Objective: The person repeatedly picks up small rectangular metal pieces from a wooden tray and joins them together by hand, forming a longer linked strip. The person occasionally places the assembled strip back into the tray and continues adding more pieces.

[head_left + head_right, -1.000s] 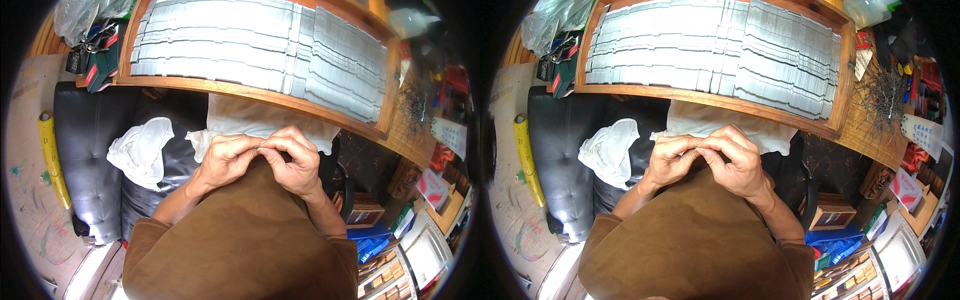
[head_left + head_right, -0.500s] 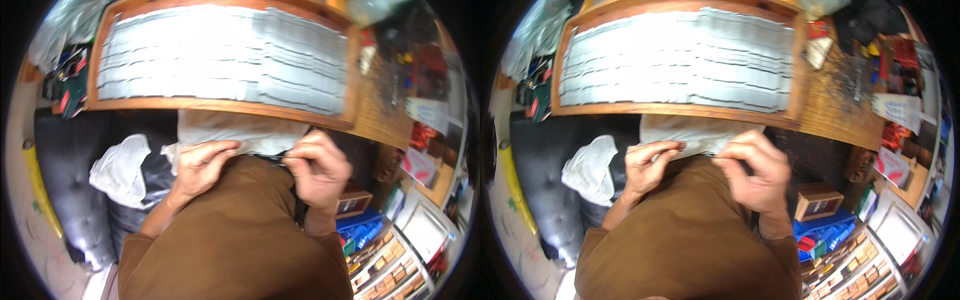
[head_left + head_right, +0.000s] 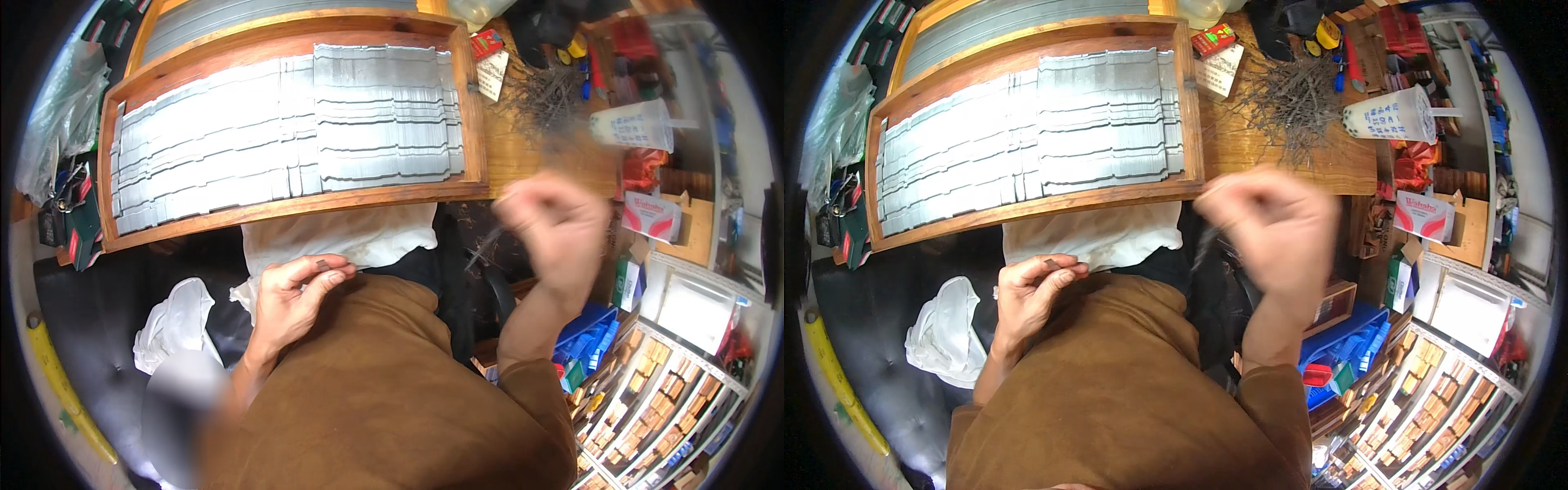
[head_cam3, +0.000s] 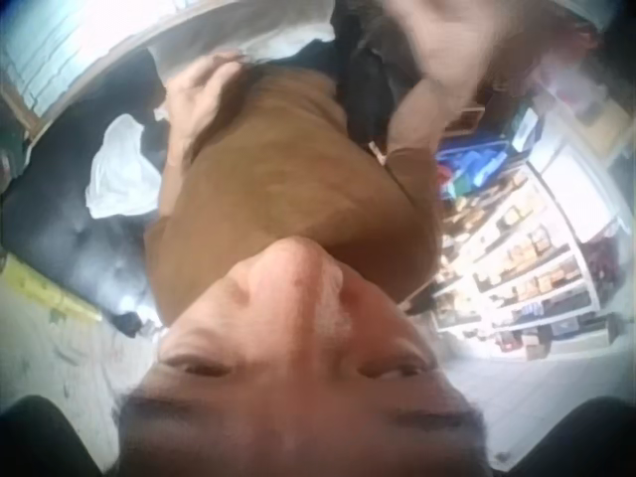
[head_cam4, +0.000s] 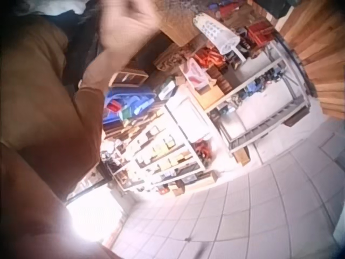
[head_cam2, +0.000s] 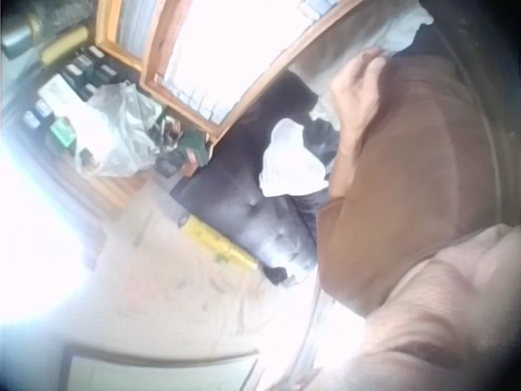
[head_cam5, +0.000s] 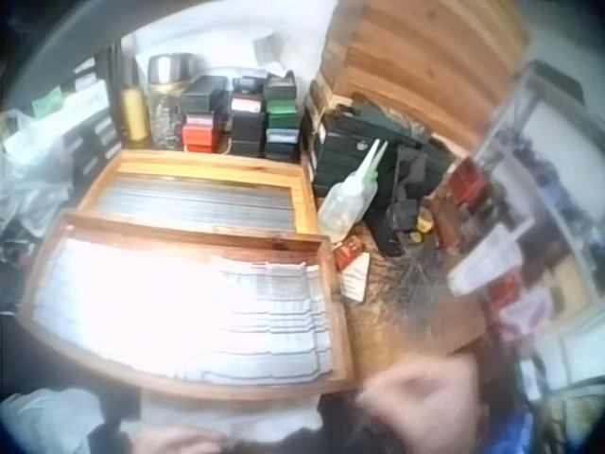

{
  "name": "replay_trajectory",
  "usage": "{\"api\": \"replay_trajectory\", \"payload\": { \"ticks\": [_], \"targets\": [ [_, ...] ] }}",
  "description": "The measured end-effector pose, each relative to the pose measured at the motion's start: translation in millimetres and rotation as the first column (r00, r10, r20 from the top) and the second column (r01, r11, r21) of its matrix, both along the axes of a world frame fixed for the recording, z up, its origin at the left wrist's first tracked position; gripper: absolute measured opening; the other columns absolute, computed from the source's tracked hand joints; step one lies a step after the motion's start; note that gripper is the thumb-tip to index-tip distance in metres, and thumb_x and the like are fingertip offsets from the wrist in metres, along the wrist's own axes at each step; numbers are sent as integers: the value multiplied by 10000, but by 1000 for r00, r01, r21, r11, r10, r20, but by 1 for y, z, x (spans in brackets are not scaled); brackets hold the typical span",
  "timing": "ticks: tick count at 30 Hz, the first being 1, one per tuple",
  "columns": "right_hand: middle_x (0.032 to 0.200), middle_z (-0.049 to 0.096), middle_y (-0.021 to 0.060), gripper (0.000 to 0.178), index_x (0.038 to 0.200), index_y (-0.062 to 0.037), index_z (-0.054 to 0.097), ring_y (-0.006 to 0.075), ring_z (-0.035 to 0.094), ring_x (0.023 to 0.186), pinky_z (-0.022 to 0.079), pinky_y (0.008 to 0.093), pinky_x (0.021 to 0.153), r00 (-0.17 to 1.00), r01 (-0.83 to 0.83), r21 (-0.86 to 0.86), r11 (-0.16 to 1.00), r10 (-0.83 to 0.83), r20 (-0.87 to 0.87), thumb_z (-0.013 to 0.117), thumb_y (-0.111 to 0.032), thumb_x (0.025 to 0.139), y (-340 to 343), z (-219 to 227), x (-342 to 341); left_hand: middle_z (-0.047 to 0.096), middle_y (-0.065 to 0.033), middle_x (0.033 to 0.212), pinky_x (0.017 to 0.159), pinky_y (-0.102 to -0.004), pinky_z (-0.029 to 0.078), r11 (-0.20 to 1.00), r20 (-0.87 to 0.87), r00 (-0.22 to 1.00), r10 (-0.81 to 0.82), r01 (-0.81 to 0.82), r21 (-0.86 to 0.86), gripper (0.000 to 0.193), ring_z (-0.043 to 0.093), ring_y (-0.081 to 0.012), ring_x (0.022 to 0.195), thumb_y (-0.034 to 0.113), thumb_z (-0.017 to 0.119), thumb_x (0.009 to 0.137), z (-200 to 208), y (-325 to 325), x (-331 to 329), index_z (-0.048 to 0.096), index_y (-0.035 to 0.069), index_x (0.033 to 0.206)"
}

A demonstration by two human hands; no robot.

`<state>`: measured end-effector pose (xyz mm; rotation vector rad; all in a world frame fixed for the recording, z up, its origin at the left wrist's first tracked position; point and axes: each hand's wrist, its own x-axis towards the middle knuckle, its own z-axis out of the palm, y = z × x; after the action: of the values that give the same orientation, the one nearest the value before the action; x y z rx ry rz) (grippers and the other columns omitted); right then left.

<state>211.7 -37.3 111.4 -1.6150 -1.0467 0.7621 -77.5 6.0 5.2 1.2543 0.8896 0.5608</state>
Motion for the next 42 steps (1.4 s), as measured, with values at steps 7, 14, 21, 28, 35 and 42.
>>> {"api": "replay_trajectory", "payload": {
  "ticks": [7,14,21,28,35,42],
  "targets": [
    [807,696,114,90,900,22,732,158,671,708,525,275,629,927,-344,1,939,339,-161,756,-2,816,7,-64,-108,734,-88,927,755,-258,538,984,53,988,-144,148,-98,157,663,-113,848,18,660,930,19,10,-1,701,-53,1064],
    [821,685,81,98,910,35,725,113,623,683,508,244,612,927,-304,10,953,298,-226,760,12,822,8,-97,-118,728,-60,898,750,-253,533,984,75,995,-66,77,-163,131,642,-84,840,10,658,923,8,8,1,710,-46,1030],
    [824,703,81,148,960,71,708,73,604,650,493,211,572,813,-264,-161,951,130,-567,720,-66,904,3,-123,-109,733,-82,900,741,-256,552,897,58,994,-90,106,-429,171,674,-100,834,49,697,917,-13,12,8,713,-51,1055],
    [740,660,39,138,948,41,690,67,563,570,464,205,510,647,-256,-187,948,25,-762,688,-97,938,10,-137,-108,730,-81,877,597,-203,507,811,79,983,-168,184,-555,163,707,-118,769,148,649,968,-4,45,13,674,-13,975],
    [813,670,54,139,1010,48,706,104,621,690,527,224,634,716,-218,-159,963,48,-696,710,-42,904,10,-125,-116,738,-87,874,648,-236,528,955,-50,986,-160,142,-262,142,705,-134,797,92,680,935,-7,38,10,705,-33,999],
    [846,661,90,123,920,15,744,140,651,740,534,241,653,940,-275,117,954,292,-176,762,41,802,3,-109,-124,736,-159,861,675,-295,558,962,-35,995,-89,95,255,174,732,-226,775,16,710,870,-13,16,-8,717,-23,1039]
  ]
}}
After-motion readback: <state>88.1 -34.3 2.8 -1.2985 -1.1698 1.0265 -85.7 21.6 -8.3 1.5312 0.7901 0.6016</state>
